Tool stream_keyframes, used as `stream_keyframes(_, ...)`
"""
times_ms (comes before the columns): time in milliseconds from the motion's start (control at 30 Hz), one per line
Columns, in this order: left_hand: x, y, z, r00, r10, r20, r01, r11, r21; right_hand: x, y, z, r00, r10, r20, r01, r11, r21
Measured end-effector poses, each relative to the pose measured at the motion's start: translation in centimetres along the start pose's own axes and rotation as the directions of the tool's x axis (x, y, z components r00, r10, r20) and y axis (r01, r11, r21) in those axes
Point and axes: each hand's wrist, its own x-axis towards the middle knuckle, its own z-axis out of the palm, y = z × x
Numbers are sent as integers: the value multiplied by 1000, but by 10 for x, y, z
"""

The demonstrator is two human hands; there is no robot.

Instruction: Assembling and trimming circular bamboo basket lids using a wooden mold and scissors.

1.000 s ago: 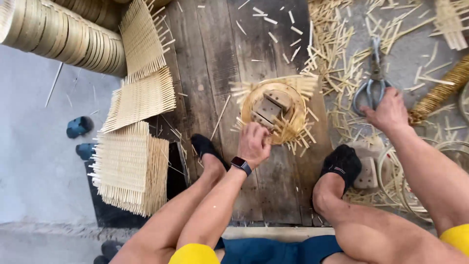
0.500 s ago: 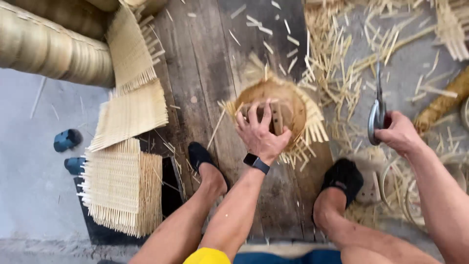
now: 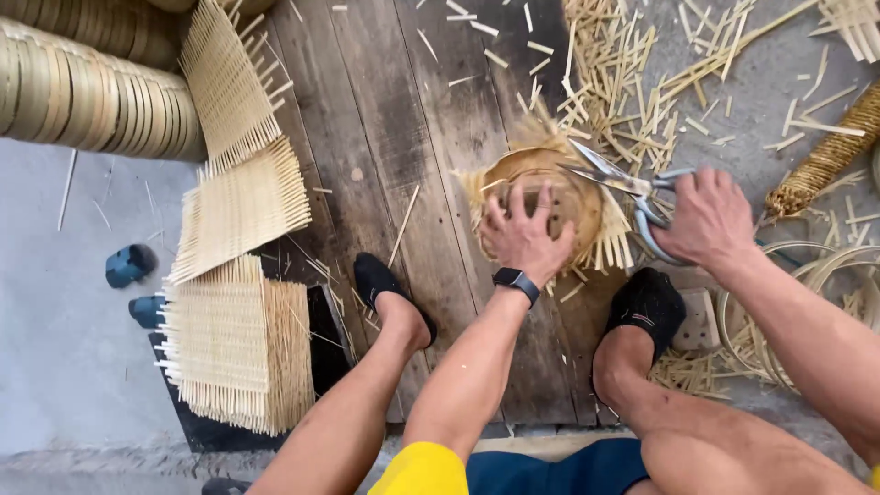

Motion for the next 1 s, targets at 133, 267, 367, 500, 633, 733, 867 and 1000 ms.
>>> stream_keyframes(133, 0, 6, -8, 1000, 15, 6, -15, 1000, -9, 25, 10, 12, 999, 10, 48, -4, 992, -123)
stream_keyframes(267, -4, 2, -17, 994, 108, 19, -108, 994, -20, 28, 38, 11, 968, 23, 250, 17, 988, -153)
stream_keyframes(367, -1, 1, -18, 985, 171, -3, -171, 985, -35, 35, 28, 10, 995, -33, 95, 55, 968, -245)
stream_keyframes(500, 3, -5, -22, 969, 242, 43, -241, 970, -25, 47, 11, 8, 992, -108, -58, 81, 933, -350)
stream_keyframes(633, 7, -24, -20, 939, 342, 27, -341, 939, -35, 48, 48, 36, 993, -110, 51, 118, 975, -189)
stream_keyframes(733, 9, -18, -20, 923, 383, 40, -381, 923, -54, 47, 42, 31, 991, -136, 7, 135, 973, -184)
stream_keyframes(867, 16, -19, -25, 898, 421, 129, -421, 907, -27, 52, 17, 19, 977, -168, -129, 116, 934, -337)
stream_keyframes(1000, 22, -34, -28, 818, 548, 175, -551, 834, -31, 53, 49, 24, 967, -58, 247, 113, 970, -215)
